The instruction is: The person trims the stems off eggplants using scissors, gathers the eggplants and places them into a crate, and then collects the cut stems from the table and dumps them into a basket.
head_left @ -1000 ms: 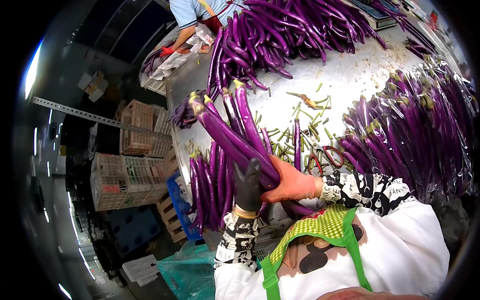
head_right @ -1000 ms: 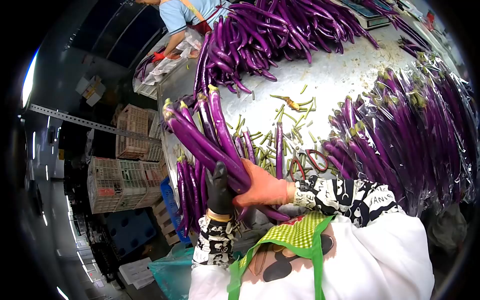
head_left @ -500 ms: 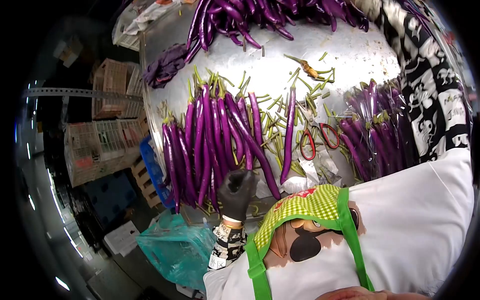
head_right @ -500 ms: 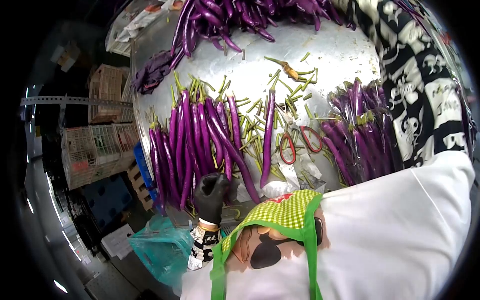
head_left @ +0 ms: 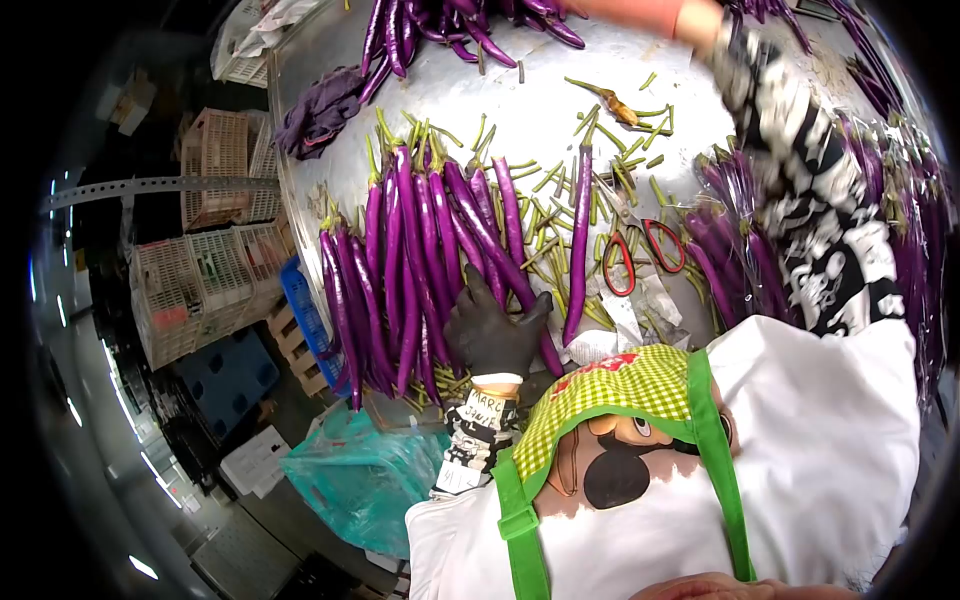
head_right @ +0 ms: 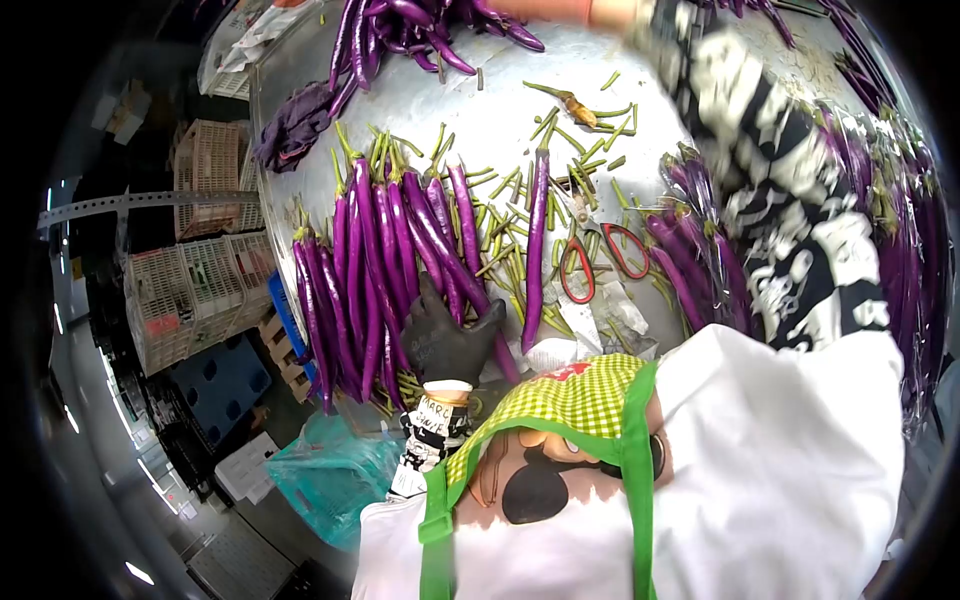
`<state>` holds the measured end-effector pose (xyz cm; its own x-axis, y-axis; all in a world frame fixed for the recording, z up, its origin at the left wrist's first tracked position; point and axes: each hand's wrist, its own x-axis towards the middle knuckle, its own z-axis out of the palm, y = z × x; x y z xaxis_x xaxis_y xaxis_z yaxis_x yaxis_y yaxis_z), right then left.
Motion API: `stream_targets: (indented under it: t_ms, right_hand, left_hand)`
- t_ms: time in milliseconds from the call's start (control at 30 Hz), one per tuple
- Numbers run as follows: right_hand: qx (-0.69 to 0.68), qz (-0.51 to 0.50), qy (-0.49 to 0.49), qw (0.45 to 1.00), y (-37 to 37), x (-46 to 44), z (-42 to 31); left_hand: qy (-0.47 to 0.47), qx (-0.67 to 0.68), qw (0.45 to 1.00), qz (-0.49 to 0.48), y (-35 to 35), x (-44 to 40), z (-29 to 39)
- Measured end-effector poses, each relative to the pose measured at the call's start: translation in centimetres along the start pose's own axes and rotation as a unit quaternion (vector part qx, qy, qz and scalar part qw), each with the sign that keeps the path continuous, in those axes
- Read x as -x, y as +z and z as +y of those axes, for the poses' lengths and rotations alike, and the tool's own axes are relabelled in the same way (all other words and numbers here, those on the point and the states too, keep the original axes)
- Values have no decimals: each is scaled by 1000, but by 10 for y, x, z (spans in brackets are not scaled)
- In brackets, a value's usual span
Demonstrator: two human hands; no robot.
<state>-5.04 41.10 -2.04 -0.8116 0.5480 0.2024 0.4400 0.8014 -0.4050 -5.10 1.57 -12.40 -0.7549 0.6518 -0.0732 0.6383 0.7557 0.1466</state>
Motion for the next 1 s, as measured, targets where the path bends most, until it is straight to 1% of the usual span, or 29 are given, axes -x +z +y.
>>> stream_targets:
  t_ms: [67, 100, 133, 167, 200, 233, 267, 333, 367, 433, 467, 567, 600, 633, 700, 767, 833, 867, 967, 1000]
  right_hand:
    - [56, -149, -10, 987, 44, 47, -13]
    - [39, -184, 5, 982, 67, 77, -23]
    - [77, -175, -32, 981, 79, 112, -36]
    - [22, -287, 32, 957, 76, 129, -57]
    - [15, -281, 5, 960, 87, 152, -66]
    - [13, -315, 1, 949, 105, 171, -70]
    - [33, -328, -4, 944, 108, 187, -82]
    - [10, -349, -11, 937, 118, 212, -90]
    - [16, -375, 9, 927, 117, 221, -94]
    - [-1, -380, 3, 925, 122, 237, -93]
    - [-5, -408, 24, 913, 123, 241, -94]
    - [-42, -330, 6, 943, 144, 261, -86]
    - [-61, -311, 13, 948, 142, 264, -87]
    - [-69, -297, 17, 952, 139, 266, -89]
    - [-86, -273, 24, 958, 131, 269, -94]
    - [-137, -260, 22, 956, 124, 270, -101]
    - [-169, -265, 16, 949, 122, 269, -111]
    - [-184, -260, 5, 948, 122, 268, -114]
    - [-199, -222, -81, 951, 139, 275, -106]
    - [-155, -268, -78, 948, 134, 264, -103]
  left_hand:
    - [-19, -20, 999, -42, 2, 0, 0]
    - [-25, -19, 998, -63, 3, 2, -2]
    - [-32, -17, 996, -83, 3, 3, -3]
    - [-29, -24, 995, -92, 3, 4, -3]
    - [-26, -29, 994, -101, 3, 5, -2]
    - [-22, -35, 993, -112, 2, 8, -1]
    - [-13, -40, 993, -109, 4, 9, -1]
    - [7, -48, 994, -101, 7, 8, 2]
    - [6, -50, 993, -106, 8, 7, 2]
    - [4, -52, 992, -119, 10, 7, 3]
    - [-4, -52, 994, -99, 13, 8, 3]
    - [-14, -23, 996, -84, 19, 6, -7]
    - [-40, 10, 996, -83, 15, 4, -9]
    - [-64, 98, 990, -74, 10, 2, -12]
    - [-112, 271, 954, -57, 2, 2, -25]
    - [-72, 229, 971, -8, 20, 5, -46]
    - [-45, 177, 982, 40, 16, 8, -47]
    - [-41, 237, 968, 66, 13, 12, -44]
    - [50, 211, 962, 165, 29, 12, -56]
    - [61, 193, 966, 163, 20, 13, -51]
